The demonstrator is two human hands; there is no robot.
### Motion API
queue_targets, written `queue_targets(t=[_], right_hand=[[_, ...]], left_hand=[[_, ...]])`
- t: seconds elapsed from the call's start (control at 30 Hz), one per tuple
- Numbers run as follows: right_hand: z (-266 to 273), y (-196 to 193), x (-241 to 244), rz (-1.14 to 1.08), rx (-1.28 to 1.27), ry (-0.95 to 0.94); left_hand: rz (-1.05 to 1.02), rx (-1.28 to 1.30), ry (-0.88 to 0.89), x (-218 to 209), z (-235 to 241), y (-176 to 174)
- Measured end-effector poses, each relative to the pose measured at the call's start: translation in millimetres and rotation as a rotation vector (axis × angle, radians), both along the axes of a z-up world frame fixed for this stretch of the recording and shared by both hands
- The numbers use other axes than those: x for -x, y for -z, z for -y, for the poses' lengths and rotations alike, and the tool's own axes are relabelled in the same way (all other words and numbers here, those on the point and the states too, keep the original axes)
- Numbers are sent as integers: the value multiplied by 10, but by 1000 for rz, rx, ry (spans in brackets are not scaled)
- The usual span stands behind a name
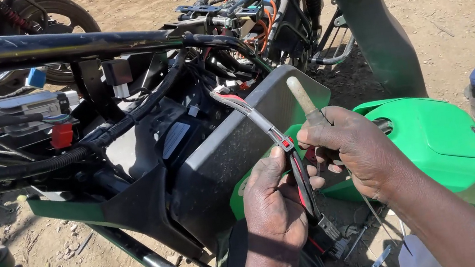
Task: The person uses a knife to carefully cut and remove a red zip tie securing a red and black electrical cable on a green electric motorcycle. They then use the knife to pry open the connector housing attached to the cable.
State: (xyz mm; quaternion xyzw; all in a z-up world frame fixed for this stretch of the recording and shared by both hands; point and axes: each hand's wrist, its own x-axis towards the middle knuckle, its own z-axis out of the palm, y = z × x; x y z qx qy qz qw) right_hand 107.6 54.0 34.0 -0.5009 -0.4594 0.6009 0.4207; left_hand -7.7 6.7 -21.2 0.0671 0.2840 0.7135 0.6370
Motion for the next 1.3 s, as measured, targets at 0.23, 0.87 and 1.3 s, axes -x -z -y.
queue_targets(t=[0.23, 0.87, 1.3], right_hand=[[-191, 81, 39, -92, 52, -211], [-231, 27, 212, 15, -8, -199], [-212, 42, 324, 422, -169, -66]], left_hand=[[-61, 173, -115, -108, -56, 78], [-154, 155, -120, -127, 0, -137], [-123, 254, 32, -71, -55, -105]])
